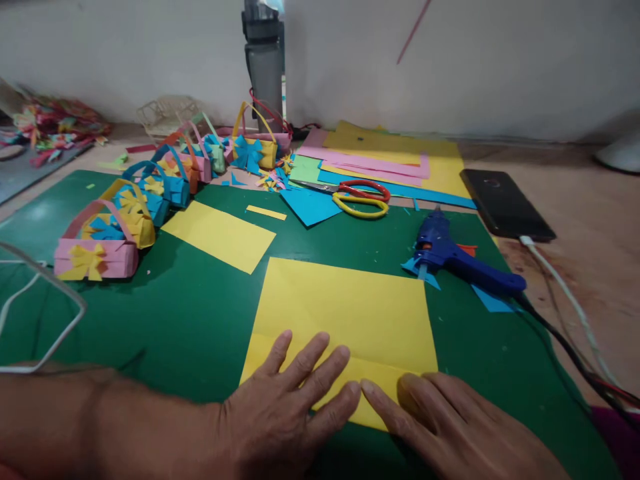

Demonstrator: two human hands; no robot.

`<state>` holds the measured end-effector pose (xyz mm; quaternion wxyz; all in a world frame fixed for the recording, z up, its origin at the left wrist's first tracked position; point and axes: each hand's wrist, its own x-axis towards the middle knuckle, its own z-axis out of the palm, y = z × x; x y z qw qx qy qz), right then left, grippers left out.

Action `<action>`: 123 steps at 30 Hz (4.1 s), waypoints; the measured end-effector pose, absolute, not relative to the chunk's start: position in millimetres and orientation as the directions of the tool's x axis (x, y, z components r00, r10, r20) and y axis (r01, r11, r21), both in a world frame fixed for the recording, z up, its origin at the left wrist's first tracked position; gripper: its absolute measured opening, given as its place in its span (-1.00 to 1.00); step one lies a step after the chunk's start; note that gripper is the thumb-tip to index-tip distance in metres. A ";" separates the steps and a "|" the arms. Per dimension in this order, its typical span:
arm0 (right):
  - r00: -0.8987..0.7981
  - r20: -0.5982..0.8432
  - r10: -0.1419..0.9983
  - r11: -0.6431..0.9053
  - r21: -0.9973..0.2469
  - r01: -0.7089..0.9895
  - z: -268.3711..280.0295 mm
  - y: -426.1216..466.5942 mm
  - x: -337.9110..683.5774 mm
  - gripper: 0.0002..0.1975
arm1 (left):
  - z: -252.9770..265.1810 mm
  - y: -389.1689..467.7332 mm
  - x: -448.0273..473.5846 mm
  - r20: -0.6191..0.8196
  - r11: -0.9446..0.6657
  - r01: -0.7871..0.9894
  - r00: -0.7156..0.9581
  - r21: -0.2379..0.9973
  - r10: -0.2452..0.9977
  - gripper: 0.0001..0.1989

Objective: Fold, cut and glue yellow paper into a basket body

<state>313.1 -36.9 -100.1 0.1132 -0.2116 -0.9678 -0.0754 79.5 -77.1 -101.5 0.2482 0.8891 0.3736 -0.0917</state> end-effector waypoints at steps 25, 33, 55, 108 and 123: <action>-0.870 0.124 0.477 0.816 0.304 0.491 -87.7 -84.6 307.2 -0.62 | -105.5 -93.2 65.5 -0.067 -0.817 0.567 0.824 0.107 0.563 -0.20; -0.817 0.099 0.568 0.775 0.271 0.571 -89.5 -92.0 338.8 -0.61 | -116.7 -94.9 61.0 0.121 -0.839 0.542 0.837 -0.047 0.534 -0.19; -0.870 0.291 0.397 0.814 0.325 0.481 -98.6 -80.7 333.3 -0.70 | -108.0 -115.8 65.5 -0.105 -0.614 0.774 0.631 0.153 0.769 -0.27; -0.894 0.073 0.442 0.893 0.065 0.446 -75.9 -66.2 377.7 -0.63 | -74.3 -52.7 91.1 -0.124 -0.907 0.380 0.924 0.182 0.362 -0.27; -0.891 0.109 0.440 0.898 -0.038 0.438 -77.2 -68.7 339.1 -0.70 | -82.2 -53.5 81.9 -0.106 -0.914 0.368 0.929 0.173 0.354 -0.37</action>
